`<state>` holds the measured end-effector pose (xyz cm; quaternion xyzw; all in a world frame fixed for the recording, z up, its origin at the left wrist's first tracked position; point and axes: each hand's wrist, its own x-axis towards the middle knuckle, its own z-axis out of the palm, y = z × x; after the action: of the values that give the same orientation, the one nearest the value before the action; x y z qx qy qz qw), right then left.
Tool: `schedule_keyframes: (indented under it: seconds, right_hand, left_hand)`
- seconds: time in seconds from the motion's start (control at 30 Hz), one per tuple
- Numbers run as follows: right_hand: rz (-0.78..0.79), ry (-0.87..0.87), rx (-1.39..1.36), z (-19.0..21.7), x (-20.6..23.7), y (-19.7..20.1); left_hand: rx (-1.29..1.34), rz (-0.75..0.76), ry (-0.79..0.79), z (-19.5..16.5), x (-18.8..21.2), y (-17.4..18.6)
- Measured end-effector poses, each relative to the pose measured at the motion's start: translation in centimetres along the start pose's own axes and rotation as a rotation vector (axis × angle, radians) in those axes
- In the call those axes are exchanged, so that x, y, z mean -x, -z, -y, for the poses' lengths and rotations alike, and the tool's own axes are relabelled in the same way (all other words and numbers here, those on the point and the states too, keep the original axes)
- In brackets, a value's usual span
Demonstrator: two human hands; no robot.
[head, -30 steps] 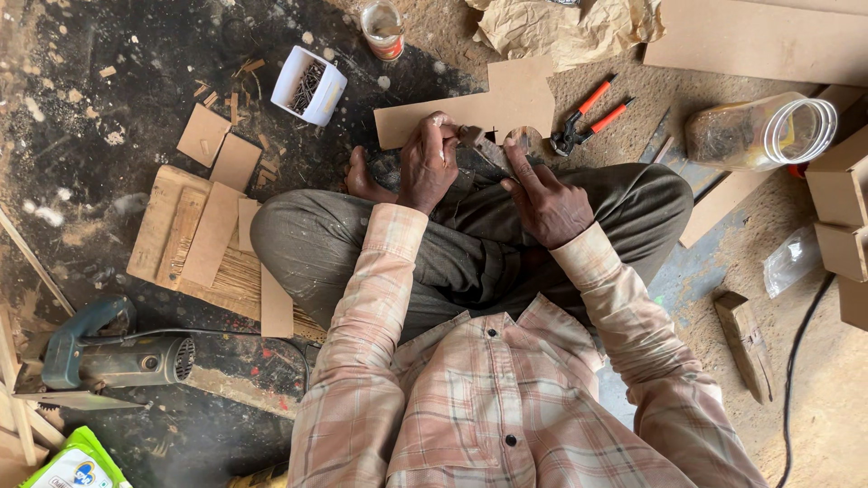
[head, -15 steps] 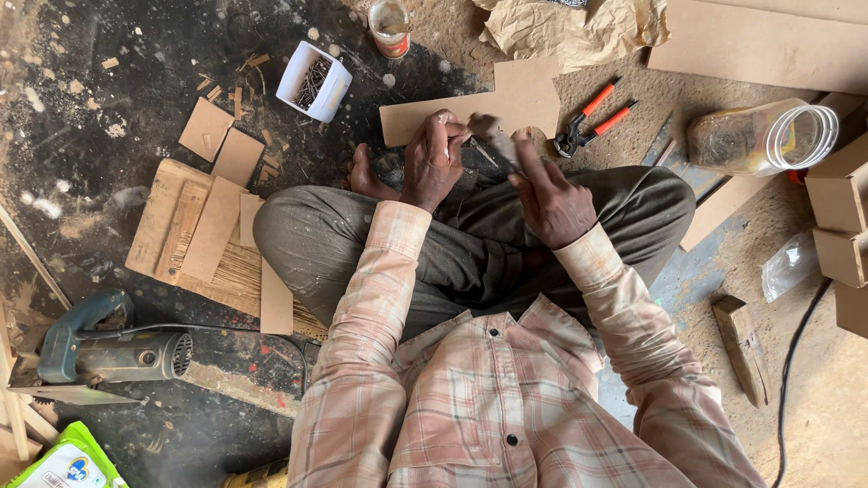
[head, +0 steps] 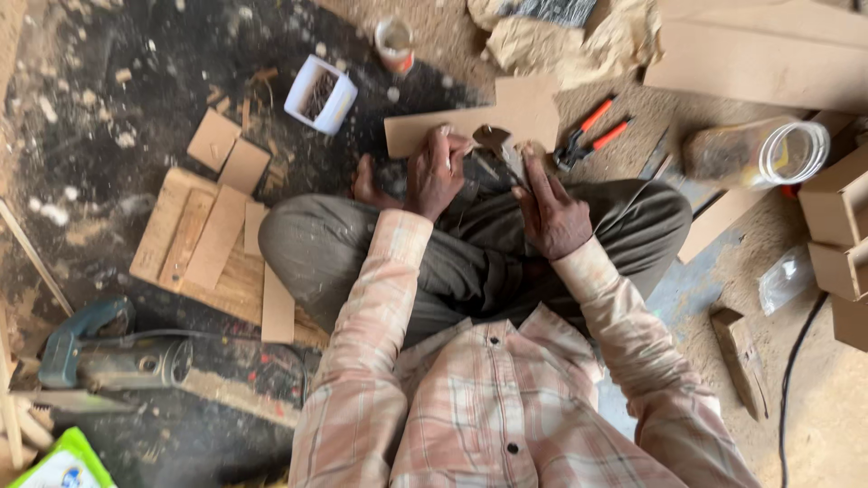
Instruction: The person sits on the floor and assembles small wooden pieces by hammering nails into them. They use a hammer to drive nails into a shaped wooden piece and a smaller rectangular piece, securing them together.
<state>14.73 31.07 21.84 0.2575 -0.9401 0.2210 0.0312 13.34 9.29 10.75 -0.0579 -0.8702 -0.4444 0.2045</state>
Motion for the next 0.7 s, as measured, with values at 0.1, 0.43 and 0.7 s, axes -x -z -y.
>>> schedule_keyframes:
  seconds: [0.1, 0.43, 0.7]
  right_hand:
    - [0.061, -0.004, -0.018, 0.0, 0.2, -0.1]
    - [-0.096, 0.07, -0.068, -0.6, 0.8, -1.0]
    - [0.006, -0.021, -0.034, -1.1, 0.9, -1.7]
  left_hand:
    - [-0.015, 0.012, 0.023, 0.1, 0.3, 0.0]
    - [0.008, -0.022, 0.008, -0.3, 0.3, -0.2]
    - [0.01, 0.024, 0.056, -0.2, 0.1, -0.1]
